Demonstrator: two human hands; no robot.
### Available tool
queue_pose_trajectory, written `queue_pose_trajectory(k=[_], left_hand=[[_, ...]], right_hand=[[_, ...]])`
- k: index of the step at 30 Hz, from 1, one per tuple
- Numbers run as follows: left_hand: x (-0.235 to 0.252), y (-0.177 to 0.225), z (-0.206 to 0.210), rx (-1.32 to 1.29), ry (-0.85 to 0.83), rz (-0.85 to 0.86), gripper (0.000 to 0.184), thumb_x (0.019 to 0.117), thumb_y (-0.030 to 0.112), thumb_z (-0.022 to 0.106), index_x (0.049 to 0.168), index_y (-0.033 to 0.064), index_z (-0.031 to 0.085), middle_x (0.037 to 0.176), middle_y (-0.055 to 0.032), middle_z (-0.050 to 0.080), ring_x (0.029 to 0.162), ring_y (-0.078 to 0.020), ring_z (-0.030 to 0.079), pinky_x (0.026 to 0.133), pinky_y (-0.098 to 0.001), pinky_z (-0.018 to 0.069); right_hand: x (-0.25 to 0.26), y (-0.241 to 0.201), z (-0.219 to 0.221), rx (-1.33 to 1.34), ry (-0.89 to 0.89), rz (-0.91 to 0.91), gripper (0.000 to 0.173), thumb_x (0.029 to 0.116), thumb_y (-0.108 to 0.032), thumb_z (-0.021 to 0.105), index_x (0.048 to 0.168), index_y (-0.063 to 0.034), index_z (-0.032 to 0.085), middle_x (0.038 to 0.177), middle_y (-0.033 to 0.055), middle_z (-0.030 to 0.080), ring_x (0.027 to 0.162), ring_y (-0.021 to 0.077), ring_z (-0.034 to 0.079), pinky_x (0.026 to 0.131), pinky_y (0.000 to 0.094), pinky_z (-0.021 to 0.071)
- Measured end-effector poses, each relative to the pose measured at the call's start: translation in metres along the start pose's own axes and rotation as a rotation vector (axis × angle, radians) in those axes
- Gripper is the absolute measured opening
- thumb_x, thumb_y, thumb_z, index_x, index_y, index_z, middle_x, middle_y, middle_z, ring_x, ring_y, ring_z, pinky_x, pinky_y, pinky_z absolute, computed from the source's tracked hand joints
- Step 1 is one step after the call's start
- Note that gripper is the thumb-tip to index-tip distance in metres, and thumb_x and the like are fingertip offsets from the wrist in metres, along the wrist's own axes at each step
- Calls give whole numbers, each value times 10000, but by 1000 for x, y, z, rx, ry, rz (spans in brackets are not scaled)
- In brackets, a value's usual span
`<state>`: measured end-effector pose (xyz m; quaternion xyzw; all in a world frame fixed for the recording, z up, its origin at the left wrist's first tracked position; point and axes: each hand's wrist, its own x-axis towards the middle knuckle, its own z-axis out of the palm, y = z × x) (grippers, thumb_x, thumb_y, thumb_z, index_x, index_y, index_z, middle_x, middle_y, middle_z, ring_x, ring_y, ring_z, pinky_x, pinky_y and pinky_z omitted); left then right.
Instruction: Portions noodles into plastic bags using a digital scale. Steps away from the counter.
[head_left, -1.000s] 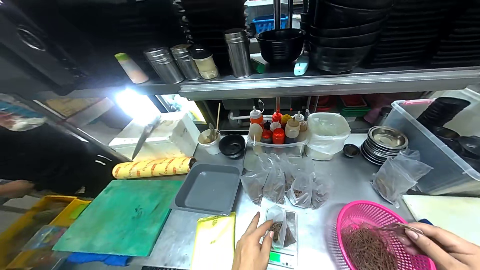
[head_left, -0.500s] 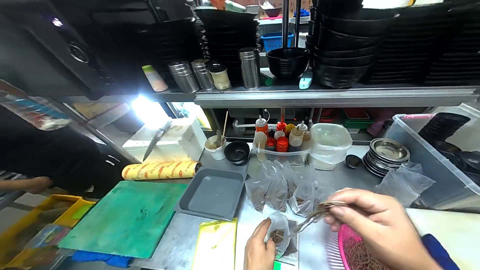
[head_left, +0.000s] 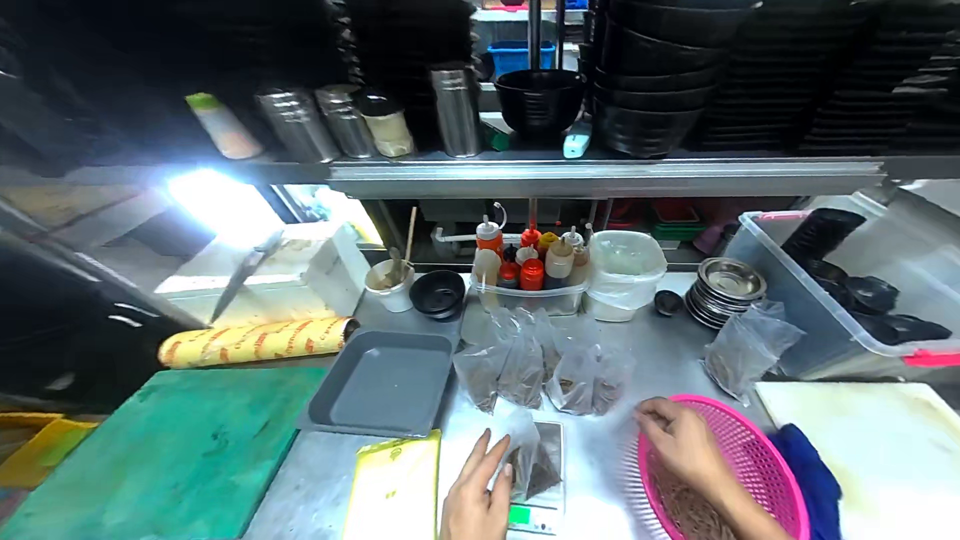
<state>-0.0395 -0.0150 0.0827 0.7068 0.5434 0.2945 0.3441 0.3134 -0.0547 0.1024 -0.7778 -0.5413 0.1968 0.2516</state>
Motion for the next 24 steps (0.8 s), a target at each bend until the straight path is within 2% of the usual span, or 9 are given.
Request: queue_pose_trajectory(k=[2, 3, 5, 7, 10, 14, 21, 22, 24], left_hand=[[-3, 0, -6, -7, -7, 4, 329, 1025, 287, 602, 1328, 208, 702, 1552, -84, 504, 994, -148, 743, 725, -370, 658], [-3, 1, -10, -14, 0, 6, 329, 1023, 295, 608, 1317, 188, 709, 1546, -97, 509, 937, -147, 748, 701, -363, 652], [-2, 0, -15, -32, 3, 2, 332, 1024, 295, 611, 1312, 163, 710, 1543, -108, 510, 871, -139, 743, 673, -348, 643], [0, -1, -19, -51, -1, -4, 340, 1025, 294, 612, 1326, 163, 700, 1554, -97, 498, 855, -136, 742, 668, -348, 646], [5, -2, -23, -67, 28, 2, 329, 1026, 295, 613, 1324, 186, 702, 1551, -64, 504, 818, -121, 741, 651, -337, 655], [6, -7, -26, -72, 57, -6, 305, 1023, 287, 614, 1304, 228, 716, 1536, 0, 524, 751, -80, 718, 609, -306, 640], [3, -11, -25, -92, 24, -3, 302, 1020, 296, 619, 1299, 240, 722, 1546, 20, 514, 721, -62, 703, 601, -296, 633], [2, -12, -25, -96, 25, -2, 300, 1020, 298, 619, 1295, 241, 725, 1545, 24, 516, 712, -60, 700, 597, -293, 631], [0, -13, -23, -110, 24, 1, 293, 1018, 290, 624, 1288, 244, 730, 1541, 24, 519, 701, -61, 697, 599, -291, 633]], right_hand=[[-15, 60, 2, -235, -227, 202, 361, 933, -448, 658, 1139, -168, 755, 1050, 97, 752, 985, 300, 720, 880, 607, 568], [-27, 86, 9, -312, -359, 259, 418, 898, -476, 705, 1163, -156, 751, 1120, 151, 738, 1064, 373, 697, 918, 671, 534], [-55, 123, 26, -429, -523, 321, 408, 817, -466, 779, 1100, -173, 767, 1110, 186, 735, 1058, 438, 687, 858, 726, 527], [-76, 127, 26, -459, -474, 341, 270, 853, -401, 729, 1025, -201, 787, 1051, 158, 752, 1009, 416, 706, 790, 703, 544], [-86, 101, -2, -394, -212, 253, 216, 959, -338, 642, 1031, -225, 812, 1020, 125, 772, 974, 382, 726, 801, 685, 552], [-90, 84, -43, -289, -43, 70, 230, 994, -236, 620, 1090, -145, 808, 1077, 134, 769, 1032, 347, 726, 905, 636, 553], [-92, 84, -85, -98, 245, -34, 234, 1028, -211, 595, 1076, -91, 789, 1117, 97, 759, 1108, 205, 700, 1017, 407, 542], [-92, 85, -88, -51, 278, -37, 236, 1031, -209, 596, 1088, -84, 787, 1112, 94, 759, 1091, 185, 703, 999, 379, 552], [-91, 84, -93, 78, 320, -27, 247, 1046, -190, 584, 1124, -44, 767, 1063, 101, 756, 977, 164, 723, 892, 358, 604]])
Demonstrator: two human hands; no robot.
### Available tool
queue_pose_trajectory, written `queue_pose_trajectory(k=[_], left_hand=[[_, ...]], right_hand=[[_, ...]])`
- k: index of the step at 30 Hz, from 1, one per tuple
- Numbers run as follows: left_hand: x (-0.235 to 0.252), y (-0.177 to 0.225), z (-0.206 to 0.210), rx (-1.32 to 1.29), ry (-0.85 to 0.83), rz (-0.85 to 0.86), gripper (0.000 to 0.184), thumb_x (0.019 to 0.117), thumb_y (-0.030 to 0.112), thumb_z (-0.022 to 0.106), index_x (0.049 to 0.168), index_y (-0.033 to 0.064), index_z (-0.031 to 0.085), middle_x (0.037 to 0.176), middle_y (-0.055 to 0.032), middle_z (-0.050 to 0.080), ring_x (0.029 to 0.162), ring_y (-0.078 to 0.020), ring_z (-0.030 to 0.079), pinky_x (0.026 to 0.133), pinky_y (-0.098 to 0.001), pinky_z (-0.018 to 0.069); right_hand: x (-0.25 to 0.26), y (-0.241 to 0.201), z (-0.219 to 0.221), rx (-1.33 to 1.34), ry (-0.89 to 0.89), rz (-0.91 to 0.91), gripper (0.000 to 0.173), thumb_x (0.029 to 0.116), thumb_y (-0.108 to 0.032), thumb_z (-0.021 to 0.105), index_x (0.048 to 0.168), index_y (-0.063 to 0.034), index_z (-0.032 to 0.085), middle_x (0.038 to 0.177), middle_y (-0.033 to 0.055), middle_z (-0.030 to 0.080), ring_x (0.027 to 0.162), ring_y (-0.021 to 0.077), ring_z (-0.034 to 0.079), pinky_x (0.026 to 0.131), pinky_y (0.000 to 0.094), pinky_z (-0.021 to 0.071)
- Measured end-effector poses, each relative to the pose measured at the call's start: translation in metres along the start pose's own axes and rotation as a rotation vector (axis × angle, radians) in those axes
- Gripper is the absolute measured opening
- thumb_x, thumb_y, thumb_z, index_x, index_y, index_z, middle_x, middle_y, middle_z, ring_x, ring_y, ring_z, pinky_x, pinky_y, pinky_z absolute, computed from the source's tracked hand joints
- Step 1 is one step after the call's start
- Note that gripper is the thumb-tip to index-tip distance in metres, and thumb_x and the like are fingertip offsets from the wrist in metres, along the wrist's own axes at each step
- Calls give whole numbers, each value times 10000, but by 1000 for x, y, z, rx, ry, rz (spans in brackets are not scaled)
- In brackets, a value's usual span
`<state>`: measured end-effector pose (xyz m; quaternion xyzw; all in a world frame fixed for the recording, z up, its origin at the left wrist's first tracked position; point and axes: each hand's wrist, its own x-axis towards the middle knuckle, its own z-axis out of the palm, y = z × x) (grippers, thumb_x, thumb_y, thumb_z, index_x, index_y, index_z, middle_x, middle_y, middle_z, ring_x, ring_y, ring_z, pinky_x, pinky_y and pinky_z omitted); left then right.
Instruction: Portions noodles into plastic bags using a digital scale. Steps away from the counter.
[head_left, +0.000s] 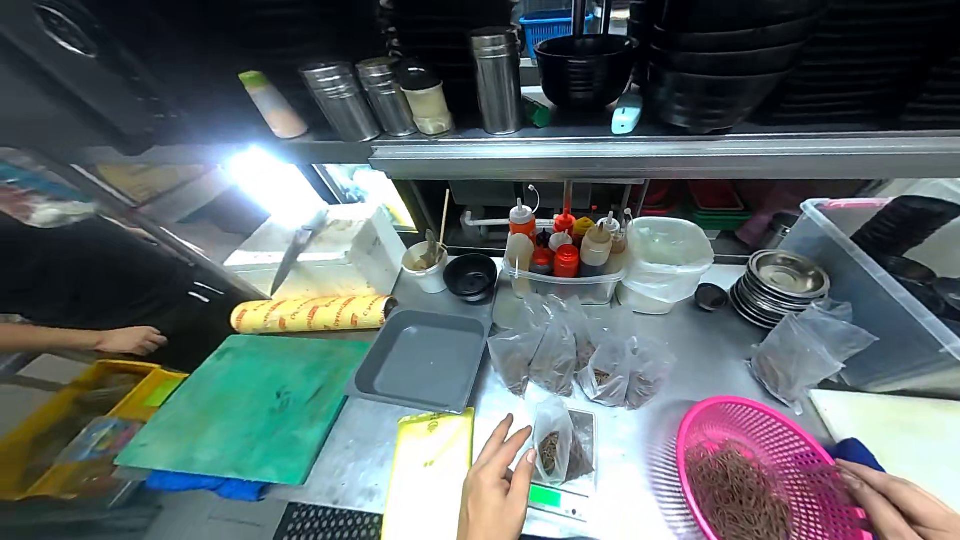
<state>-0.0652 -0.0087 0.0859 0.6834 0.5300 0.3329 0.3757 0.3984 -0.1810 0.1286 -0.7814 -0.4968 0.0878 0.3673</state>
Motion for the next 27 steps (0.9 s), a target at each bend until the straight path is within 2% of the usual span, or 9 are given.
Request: queue_pose_trajectory(k=[3, 5, 8, 11, 14, 17, 19, 25, 27], left_hand=[[-3, 1, 2, -11, -13, -3, 296, 1017, 289, 629, 1294, 249, 727, 1547, 30, 512, 694, -61, 689, 599, -292, 628], [-4, 2, 4, -18, -31, -9, 304, 1014, 300, 634, 1301, 254, 723, 1552, 37, 506, 691, -61, 686, 596, -294, 625], [-3, 3, 10, -33, -94, -41, 309, 1012, 331, 635, 1304, 275, 720, 1570, 34, 484, 724, -79, 702, 605, -314, 631], [3, 2, 20, 32, -167, -104, 308, 1002, 333, 626, 1290, 288, 725, 1576, -2, 478, 828, -110, 730, 670, -354, 645], [8, 2, 30, 130, -164, -122, 337, 971, 222, 602, 1285, 229, 723, 1519, -44, 537, 938, -136, 737, 737, -371, 645], [9, 11, 35, 184, -132, -104, 454, 914, 102, 566, 1352, 146, 677, 1523, -40, 541, 1209, -140, 660, 893, -387, 608], [10, 15, 38, 193, -100, -95, 491, 892, 88, 569, 1372, 129, 660, 1522, -22, 545, 1272, -132, 622, 936, -391, 594], [9, 14, 46, 158, -6, -72, 512, 874, 85, 610, 1383, 126, 648, 1499, -14, 565, 1239, -111, 639, 922, -377, 605], [9, 14, 47, 139, 6, -77, 515, 878, 97, 627, 1392, 126, 640, 1493, -22, 568, 1093, -109, 696, 822, -365, 622]], right_hand=[[4, -13, -4, 213, 34, 19, 244, 1063, -143, 558, 1156, 11, 723, 985, 109, 753, 787, 182, 732, 693, 374, 644], [9, -29, -8, 331, 45, -14, 222, 1059, -97, 549, 1140, 30, 712, 953, 113, 751, 738, 194, 725, 643, 376, 641], [22, -62, -16, 456, 27, -74, 198, 1052, -51, 544, 1141, 40, 695, 959, 113, 761, 731, 207, 740, 645, 372, 655], [37, -102, -22, 563, 0, -137, 195, 1047, -46, 548, 1154, 26, 694, 980, 150, 763, 740, 257, 749, 648, 398, 663], [53, -146, -18, 681, -45, -206, 197, 1038, -60, 561, 1152, 11, 704, 972, 169, 757, 731, 265, 744, 636, 391, 660], [65, -193, -6, 789, -141, -247, 191, 1035, -73, 573, 1133, 18, 709, 977, 186, 752, 738, 272, 747, 651, 385, 666], [71, -219, 7, 856, -224, -277, 191, 1036, -70, 574, 1129, 28, 710, 976, 196, 748, 742, 275, 747, 656, 389, 666], [75, -261, 69, 899, -481, -362, 202, 1047, -60, 559, 1152, 26, 709, 1017, 155, 745, 792, 268, 750, 673, 410, 676], [71, -260, 98, 851, -574, -297, 196, 1050, -84, 568, 1149, -13, 721, 1029, 114, 753, 811, 247, 754, 694, 405, 678]])
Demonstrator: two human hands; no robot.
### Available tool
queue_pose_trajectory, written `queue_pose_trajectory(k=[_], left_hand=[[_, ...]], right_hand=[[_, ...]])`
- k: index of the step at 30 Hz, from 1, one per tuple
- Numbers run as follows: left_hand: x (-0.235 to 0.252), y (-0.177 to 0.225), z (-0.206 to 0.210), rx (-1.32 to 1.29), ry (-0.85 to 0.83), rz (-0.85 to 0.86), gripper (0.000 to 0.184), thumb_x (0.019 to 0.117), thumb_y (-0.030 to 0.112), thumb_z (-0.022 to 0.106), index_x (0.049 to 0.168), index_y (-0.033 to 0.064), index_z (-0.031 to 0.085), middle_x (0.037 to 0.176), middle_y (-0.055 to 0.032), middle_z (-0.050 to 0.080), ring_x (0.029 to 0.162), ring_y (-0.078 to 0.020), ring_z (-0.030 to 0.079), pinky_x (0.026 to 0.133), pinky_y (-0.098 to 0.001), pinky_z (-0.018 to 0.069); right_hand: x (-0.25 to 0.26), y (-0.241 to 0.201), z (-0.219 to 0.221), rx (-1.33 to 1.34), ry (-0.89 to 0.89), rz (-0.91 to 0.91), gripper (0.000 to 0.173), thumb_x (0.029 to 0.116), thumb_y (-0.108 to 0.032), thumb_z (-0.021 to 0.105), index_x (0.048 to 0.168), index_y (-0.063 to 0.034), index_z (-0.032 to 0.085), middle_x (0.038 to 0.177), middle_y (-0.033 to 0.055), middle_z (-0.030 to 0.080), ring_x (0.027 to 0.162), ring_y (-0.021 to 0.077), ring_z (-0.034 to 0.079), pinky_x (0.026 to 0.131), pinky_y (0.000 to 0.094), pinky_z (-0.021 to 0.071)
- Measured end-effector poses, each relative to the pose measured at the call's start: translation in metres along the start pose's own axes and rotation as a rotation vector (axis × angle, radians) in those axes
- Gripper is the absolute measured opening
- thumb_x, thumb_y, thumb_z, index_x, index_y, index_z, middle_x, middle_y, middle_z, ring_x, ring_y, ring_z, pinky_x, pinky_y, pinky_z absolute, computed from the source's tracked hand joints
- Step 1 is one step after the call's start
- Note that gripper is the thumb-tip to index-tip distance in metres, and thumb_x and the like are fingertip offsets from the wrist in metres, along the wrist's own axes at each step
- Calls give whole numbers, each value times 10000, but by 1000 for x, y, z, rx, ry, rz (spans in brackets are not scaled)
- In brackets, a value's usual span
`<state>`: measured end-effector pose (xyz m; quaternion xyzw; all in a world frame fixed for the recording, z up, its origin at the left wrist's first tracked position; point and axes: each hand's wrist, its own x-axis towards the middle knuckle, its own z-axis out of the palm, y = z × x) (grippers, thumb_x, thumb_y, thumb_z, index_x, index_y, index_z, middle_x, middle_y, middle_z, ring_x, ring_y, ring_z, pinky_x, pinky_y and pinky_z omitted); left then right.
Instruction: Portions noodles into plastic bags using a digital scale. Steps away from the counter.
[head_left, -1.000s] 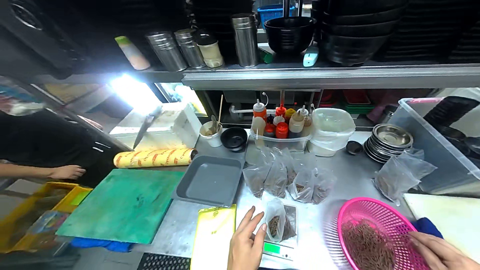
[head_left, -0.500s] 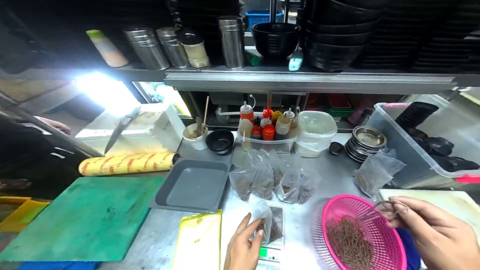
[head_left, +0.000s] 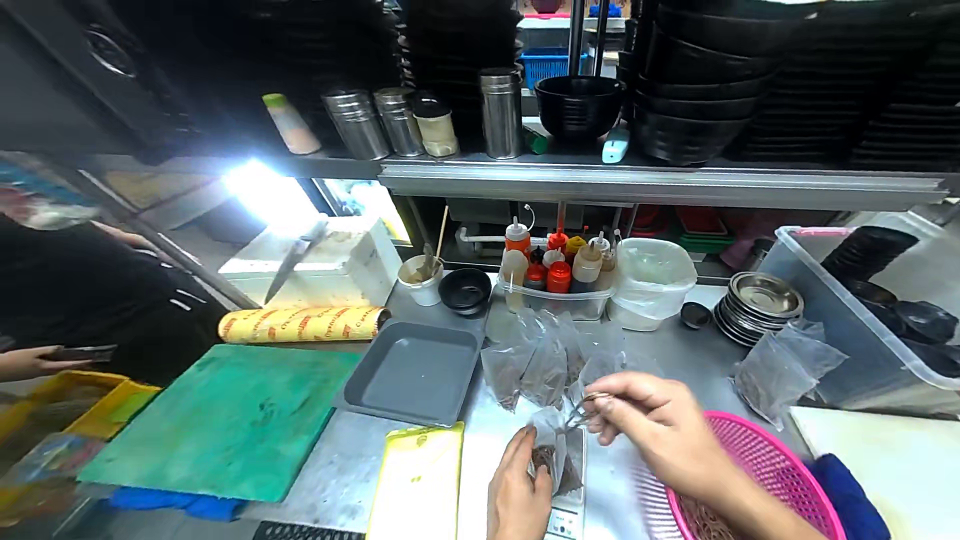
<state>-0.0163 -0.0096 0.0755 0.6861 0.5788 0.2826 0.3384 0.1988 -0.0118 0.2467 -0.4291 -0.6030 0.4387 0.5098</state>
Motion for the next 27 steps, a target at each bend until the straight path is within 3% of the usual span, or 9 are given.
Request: queue_pose_trajectory(k=[2, 6, 9, 12, 14, 16, 19, 22, 27], left_hand=[[-1, 1, 1, -24, -4, -23, 529, 871, 101, 638, 1399, 136, 639, 1485, -14, 572, 869, -110, 712, 693, -359, 617], [-3, 0, 2, -38, 13, -8, 526, 869, 111, 659, 1395, 126, 639, 1482, -34, 572, 866, -118, 716, 688, -356, 620], [-3, -8, 3, -20, 45, 30, 513, 886, 125, 647, 1399, 115, 636, 1502, -57, 558, 946, -125, 722, 714, -358, 620], [-6, -14, 0, -9, 34, 79, 418, 961, 215, 626, 1375, 168, 666, 1552, -58, 506, 922, -117, 720, 680, -335, 619], [-8, -12, -5, 4, 32, 97, 357, 995, 279, 616, 1333, 204, 700, 1578, -68, 475, 923, -120, 728, 689, -334, 623], [-9, -10, -10, 15, 30, 117, 331, 1009, 303, 606, 1307, 211, 718, 1591, -91, 455, 926, -136, 727, 699, -349, 620], [-10, -10, -18, 14, 12, 150, 323, 1023, 303, 596, 1309, 215, 717, 1602, -98, 436, 973, -138, 728, 720, -339, 630], [-7, -11, -28, -21, 17, 174, 326, 1027, 288, 597, 1317, 192, 710, 1603, -87, 435, 808, -87, 708, 643, -299, 612], [-3, -17, -42, -124, 70, 188, 307, 1026, 229, 607, 1300, 142, 712, 1570, -76, 481, 663, -57, 667, 571, -273, 604]], right_hand=[[5, 30, 14, -108, -90, 120, 201, 1051, -140, 576, 1159, -71, 731, 1047, 50, 760, 839, 187, 757, 737, 374, 679], [7, 72, 28, -621, -407, 219, 348, 1012, -273, 565, 1319, -177, 696, 1199, 8, 731, 1026, 114, 703, 965, 367, 567], [-1, 75, 11, -634, -266, 198, 301, 1010, -307, 583, 1241, -189, 737, 1125, -16, 742, 950, 79, 708, 900, 323, 596], [-27, 95, -44, -645, 4, 386, 216, 1007, -351, 606, 1078, -224, 766, 970, -84, 757, 808, 56, 731, 755, 325, 655], [-60, 127, -89, -903, 72, 630, 258, 964, -405, 609, 1030, -204, 756, 901, -8, 738, 821, 169, 713, 768, 456, 606], [-109, 164, -119, -1075, -33, 912, 405, 903, -459, 676, 1121, -123, 736, 1062, 165, 730, 1019, 375, 698, 865, 652, 549], [-191, 210, -127, -1153, -214, 1101, 440, 797, -448, 781, 1103, -133, 756, 1125, 215, 723, 1058, 465, 679, 831, 739, 525], [-216, 196, -128, -1142, -126, 1063, 248, 897, -376, 684, 1011, -178, 780, 1016, 159, 755, 984, 408, 714, 785, 698, 545], [-210, 115, -148, -1121, 206, 612, 161, 954, -243, 681, 999, -159, 811, 991, 64, 778, 968, 258, 740, 898, 561, 586]])
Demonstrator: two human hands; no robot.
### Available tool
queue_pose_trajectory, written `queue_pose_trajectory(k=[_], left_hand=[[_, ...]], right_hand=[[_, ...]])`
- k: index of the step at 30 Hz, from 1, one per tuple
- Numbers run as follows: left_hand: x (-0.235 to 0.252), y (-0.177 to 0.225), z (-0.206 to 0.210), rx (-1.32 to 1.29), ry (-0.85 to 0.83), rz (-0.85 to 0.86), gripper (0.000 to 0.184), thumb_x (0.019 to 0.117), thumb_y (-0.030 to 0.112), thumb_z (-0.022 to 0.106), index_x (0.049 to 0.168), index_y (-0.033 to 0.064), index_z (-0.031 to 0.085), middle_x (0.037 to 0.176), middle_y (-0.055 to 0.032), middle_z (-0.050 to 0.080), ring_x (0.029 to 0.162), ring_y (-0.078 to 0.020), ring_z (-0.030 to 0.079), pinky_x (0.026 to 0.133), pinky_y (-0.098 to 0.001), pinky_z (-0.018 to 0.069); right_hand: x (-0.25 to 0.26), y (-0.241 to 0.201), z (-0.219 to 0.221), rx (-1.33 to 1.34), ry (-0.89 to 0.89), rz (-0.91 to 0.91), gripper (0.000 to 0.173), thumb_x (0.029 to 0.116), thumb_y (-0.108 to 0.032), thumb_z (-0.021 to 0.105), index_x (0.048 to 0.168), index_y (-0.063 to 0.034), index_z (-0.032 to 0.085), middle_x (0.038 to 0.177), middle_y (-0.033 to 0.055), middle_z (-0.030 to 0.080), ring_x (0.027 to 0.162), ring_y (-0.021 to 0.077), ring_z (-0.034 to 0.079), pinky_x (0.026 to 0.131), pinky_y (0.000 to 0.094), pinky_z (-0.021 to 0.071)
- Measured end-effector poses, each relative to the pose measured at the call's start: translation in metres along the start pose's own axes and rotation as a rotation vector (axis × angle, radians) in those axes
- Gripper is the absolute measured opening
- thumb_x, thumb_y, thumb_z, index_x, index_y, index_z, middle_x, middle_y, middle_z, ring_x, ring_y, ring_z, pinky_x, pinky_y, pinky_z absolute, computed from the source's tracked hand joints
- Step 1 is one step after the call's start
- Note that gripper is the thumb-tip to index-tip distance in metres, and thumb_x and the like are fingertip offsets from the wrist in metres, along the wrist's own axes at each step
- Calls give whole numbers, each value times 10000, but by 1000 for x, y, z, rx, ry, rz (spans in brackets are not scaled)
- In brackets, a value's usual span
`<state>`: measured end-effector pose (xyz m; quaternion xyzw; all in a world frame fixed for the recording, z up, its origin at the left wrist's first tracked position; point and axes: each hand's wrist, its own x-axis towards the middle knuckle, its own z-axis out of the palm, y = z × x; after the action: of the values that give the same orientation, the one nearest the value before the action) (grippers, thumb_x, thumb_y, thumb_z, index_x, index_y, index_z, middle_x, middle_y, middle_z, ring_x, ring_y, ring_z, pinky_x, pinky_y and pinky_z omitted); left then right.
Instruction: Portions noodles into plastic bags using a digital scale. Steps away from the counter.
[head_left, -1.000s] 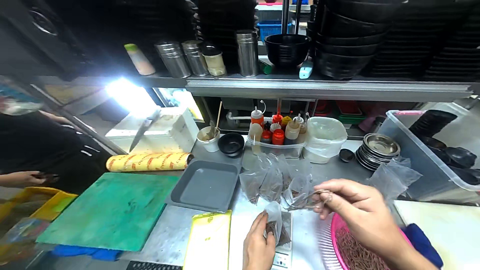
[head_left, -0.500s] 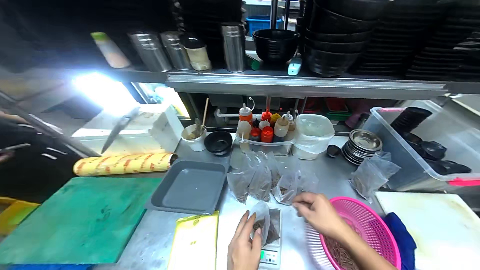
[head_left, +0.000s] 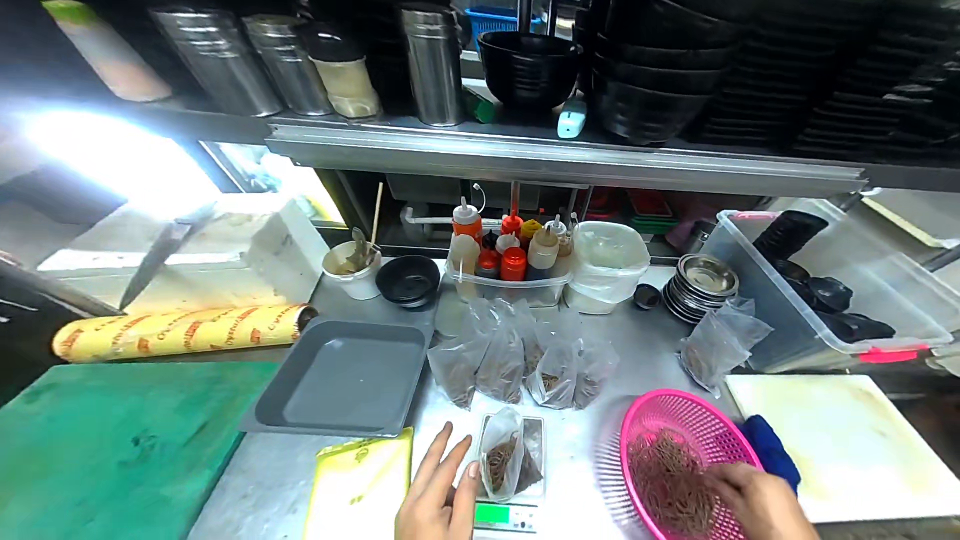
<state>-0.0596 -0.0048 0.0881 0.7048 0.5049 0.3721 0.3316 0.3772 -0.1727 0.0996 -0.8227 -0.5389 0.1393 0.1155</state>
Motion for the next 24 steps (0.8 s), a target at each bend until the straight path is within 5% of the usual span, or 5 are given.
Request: queue_pose_trajectory(k=[6, 9, 13, 21, 24], left_hand=[[5, -1, -8, -5, 54, -24, 306, 1018, 237, 609, 1294, 167, 721, 1563, -23, 494, 644, -44, 655, 551, -265, 600], [4, -4, -8, -11, 53, -22, 305, 1017, 235, 607, 1292, 172, 721, 1554, -17, 503, 642, -38, 652, 548, -262, 598], [1, -5, -7, -28, 24, -16, 315, 1007, 241, 628, 1305, 184, 715, 1557, -15, 499, 629, -36, 642, 539, -261, 590], [2, 4, 5, -19, -207, -70, 315, 998, 327, 644, 1302, 297, 724, 1620, 5, 414, 638, -34, 620, 578, -284, 574], [5, 6, 15, 95, -257, -137, 386, 987, 309, 622, 1363, 242, 681, 1608, 0, 435, 780, -87, 678, 669, -334, 593]], right_hand=[[-5, -8, -78, 271, 264, -115, 172, 998, -196, 650, 1034, -115, 797, 1008, 51, 767, 910, 141, 728, 839, 369, 618], [-2, -17, -100, 603, 259, -53, 153, 992, -93, 660, 1067, 4, 753, 964, 104, 755, 772, 178, 734, 708, 383, 654], [7, -30, -116, 735, 240, -56, 130, 987, -64, 657, 1056, 13, 736, 903, 74, 766, 737, 181, 743, 681, 378, 659], [28, -113, -142, 973, 74, -398, 139, 988, -36, 651, 1088, -49, 747, 942, 124, 762, 733, 227, 739, 647, 372, 653], [39, -158, -146, 1054, 39, -541, 142, 980, -56, 676, 1104, -54, 743, 951, 156, 756, 707, 245, 735, 624, 369, 653]])
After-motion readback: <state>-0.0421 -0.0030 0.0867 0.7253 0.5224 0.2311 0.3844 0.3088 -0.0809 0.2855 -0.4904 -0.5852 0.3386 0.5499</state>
